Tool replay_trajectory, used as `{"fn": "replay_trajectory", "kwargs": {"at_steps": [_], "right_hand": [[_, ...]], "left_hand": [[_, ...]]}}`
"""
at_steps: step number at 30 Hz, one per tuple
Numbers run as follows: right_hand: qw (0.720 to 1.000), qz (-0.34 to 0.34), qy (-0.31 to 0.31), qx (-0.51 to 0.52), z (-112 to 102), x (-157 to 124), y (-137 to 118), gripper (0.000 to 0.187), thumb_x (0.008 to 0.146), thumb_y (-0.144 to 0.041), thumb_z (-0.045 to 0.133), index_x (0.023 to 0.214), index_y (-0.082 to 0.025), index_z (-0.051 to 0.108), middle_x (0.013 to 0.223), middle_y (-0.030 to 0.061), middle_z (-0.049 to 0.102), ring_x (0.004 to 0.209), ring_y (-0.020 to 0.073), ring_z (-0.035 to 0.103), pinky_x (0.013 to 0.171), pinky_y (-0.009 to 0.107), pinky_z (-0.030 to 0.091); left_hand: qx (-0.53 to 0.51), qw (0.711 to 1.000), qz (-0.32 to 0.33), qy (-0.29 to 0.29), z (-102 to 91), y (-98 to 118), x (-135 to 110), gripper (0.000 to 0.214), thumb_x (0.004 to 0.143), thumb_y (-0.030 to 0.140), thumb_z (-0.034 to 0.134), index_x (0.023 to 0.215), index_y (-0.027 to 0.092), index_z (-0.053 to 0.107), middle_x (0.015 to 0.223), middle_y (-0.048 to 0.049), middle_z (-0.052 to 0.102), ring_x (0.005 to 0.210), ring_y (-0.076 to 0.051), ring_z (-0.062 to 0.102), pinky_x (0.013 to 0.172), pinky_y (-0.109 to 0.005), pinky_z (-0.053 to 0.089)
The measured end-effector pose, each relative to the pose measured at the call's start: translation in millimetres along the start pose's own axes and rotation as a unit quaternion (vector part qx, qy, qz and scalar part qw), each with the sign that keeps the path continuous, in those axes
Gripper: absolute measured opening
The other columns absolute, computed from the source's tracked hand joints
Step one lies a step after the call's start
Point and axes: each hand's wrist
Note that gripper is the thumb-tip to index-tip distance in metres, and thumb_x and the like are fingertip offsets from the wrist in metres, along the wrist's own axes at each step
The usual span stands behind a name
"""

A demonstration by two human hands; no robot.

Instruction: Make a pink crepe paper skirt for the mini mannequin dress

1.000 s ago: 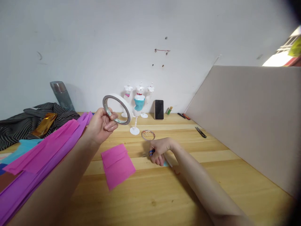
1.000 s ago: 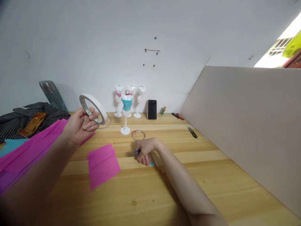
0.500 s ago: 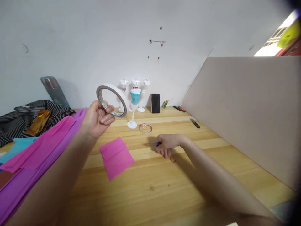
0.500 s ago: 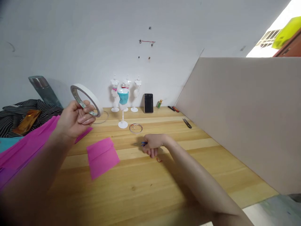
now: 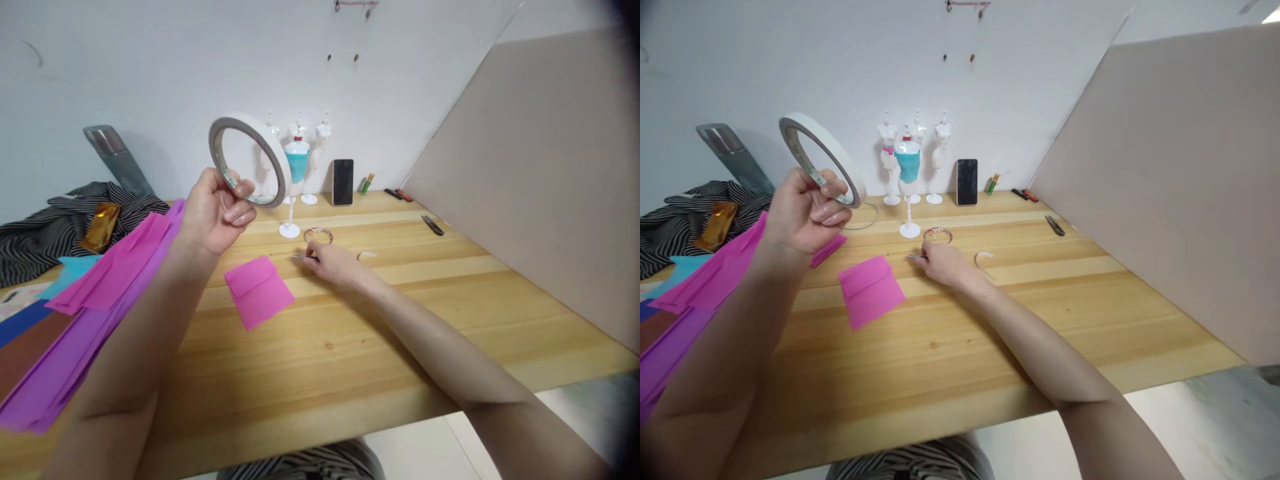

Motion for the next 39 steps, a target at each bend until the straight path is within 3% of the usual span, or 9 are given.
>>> {"fn": "replay_trajectory", "kwargs": {"at_steps": [7, 13, 18, 22, 25, 27, 32, 37, 39], "right_hand": [[0.997, 0.032, 0.017, -0.072, 9, -9, -2, 0.034, 0.094, -0.033, 0.039, 0.113, -0.009, 0.055, 0.105, 0.0234, 0.066, 0.097, 0.0347, 0.064, 0.082, 0.043, 0.045], [0.993, 0.047, -0.001, -0.105, 6, -12, -4, 0.03, 0.091, -0.025, 0.041, 0.108, -0.008, 0.059, 0.104, 0.0243, 0.067, 0.093, 0.0356, 0.065, 0.078, 0.042, 0.046], [0.994, 0.008, 0.004, -0.109, 1, -17, 0, 0.022, 0.084, -0.019, 0.048, 0.095, -0.01, 0.065, 0.103, 0.0234, 0.066, 0.096, 0.0342, 0.062, 0.078, 0.041, 0.045], [0.995, -0.059, 0.055, 0.064, 6, -13, -8, 0.015, 0.081, -0.023, 0.052, 0.085, -0.015, 0.064, 0.089, 0.0135, 0.068, 0.08, 0.0231, 0.061, 0.07, 0.032, 0.043], [0.955, -0.114, 0.067, 0.266, 18, -3, -17, 0.012, 0.076, -0.021, 0.052, 0.079, -0.014, 0.062, 0.073, 0.0045, 0.064, 0.067, 0.0147, 0.055, 0.064, 0.025, 0.041], [0.928, -0.122, 0.082, 0.343, 27, 4, -19, 0.013, 0.073, -0.02, 0.051, 0.079, -0.014, 0.062, 0.07, 0.0019, 0.062, 0.063, 0.0128, 0.052, 0.06, 0.024, 0.039], [0.905, -0.114, 0.087, 0.4, 34, 9, -23, 0.012, 0.07, -0.02, 0.052, 0.077, -0.016, 0.061, 0.068, 0.0011, 0.061, 0.064, 0.0132, 0.052, 0.061, 0.024, 0.041], [0.846, -0.114, 0.043, 0.519, 18, 6, -30, 0.02, 0.065, -0.022, 0.052, 0.083, -0.016, 0.06, 0.072, 0.0016, 0.063, 0.064, 0.0141, 0.055, 0.059, 0.025, 0.044], [0.848, -0.111, 0.057, 0.516, 12, 9, -30, 0.019, 0.066, -0.022, 0.052, 0.082, -0.016, 0.06, 0.074, 0.0024, 0.064, 0.066, 0.0146, 0.057, 0.06, 0.025, 0.045]], "left_hand": [[0.013, 0.999, 0.01, 0.046, 4.4, 0, 4, 0.026, 0.088, 0.027, 0.045, 0.064, 0.018, 0.045, 0.051, 0.0048, 0.04, 0.031, -0.002, 0.019, 0.035, -0.018, 0.019], [0.01, 1.0, 0.007, 0.025, 17.4, -1, 10, 0.021, 0.085, 0.018, 0.039, 0.064, 0.017, 0.042, 0.055, 0.004, 0.04, 0.031, -0.002, 0.02, 0.036, -0.019, 0.016], [0.038, 0.999, 0.016, 0.011, 17.5, -3, 10, 0.025, 0.087, 0.018, 0.034, 0.063, 0.018, 0.038, 0.05, 0.0047, 0.039, 0.029, -0.002, 0.02, 0.034, -0.017, 0.014], [0.075, 0.997, 0.002, 0.008, -4.1, -19, 4, 0.025, 0.085, 0.015, 0.034, 0.061, 0.018, 0.039, 0.047, 0.004, 0.043, 0.028, -0.003, 0.024, 0.033, -0.017, 0.016], [0.094, 0.995, 0.002, 0.015, -27.1, -38, -3, 0.019, 0.08, 0.015, 0.039, 0.062, 0.018, 0.042, 0.046, 0.0038, 0.047, 0.027, -0.004, 0.025, 0.032, -0.018, 0.016], [0.114, 0.993, -0.006, 0.024, -41.1, -50, -8, 0.017, 0.077, 0.015, 0.042, 0.06, 0.018, 0.043, 0.046, 0.0028, 0.049, 0.027, -0.004, 0.027, 0.032, -0.018, 0.016], [0.191, 0.98, 0.025, 0.052, -58.5, -64, -23, 0.01, 0.069, 0.01, 0.046, 0.063, 0.017, 0.047, 0.047, 0.0011, 0.054, 0.03, -0.005, 0.036, 0.036, -0.018, 0.022], [0.244, 0.963, 0.087, 0.07, -59.5, -73, -44, 0.013, 0.076, 0.016, 0.05, 0.064, 0.018, 0.044, 0.059, -0.0005, 0.063, 0.038, -0.008, 0.048, 0.043, -0.02, 0.034], [0.283, 0.952, 0.099, 0.063, -61.3, -76, -51, 0.014, 0.077, 0.016, 0.05, 0.065, 0.018, 0.045, 0.056, 0.0012, 0.061, 0.041, -0.008, 0.05, 0.047, -0.021, 0.038]]}}
Point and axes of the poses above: each hand's wrist, its own x-axis towards the middle knuckle, its own z-axis out of the palm, y = z × x
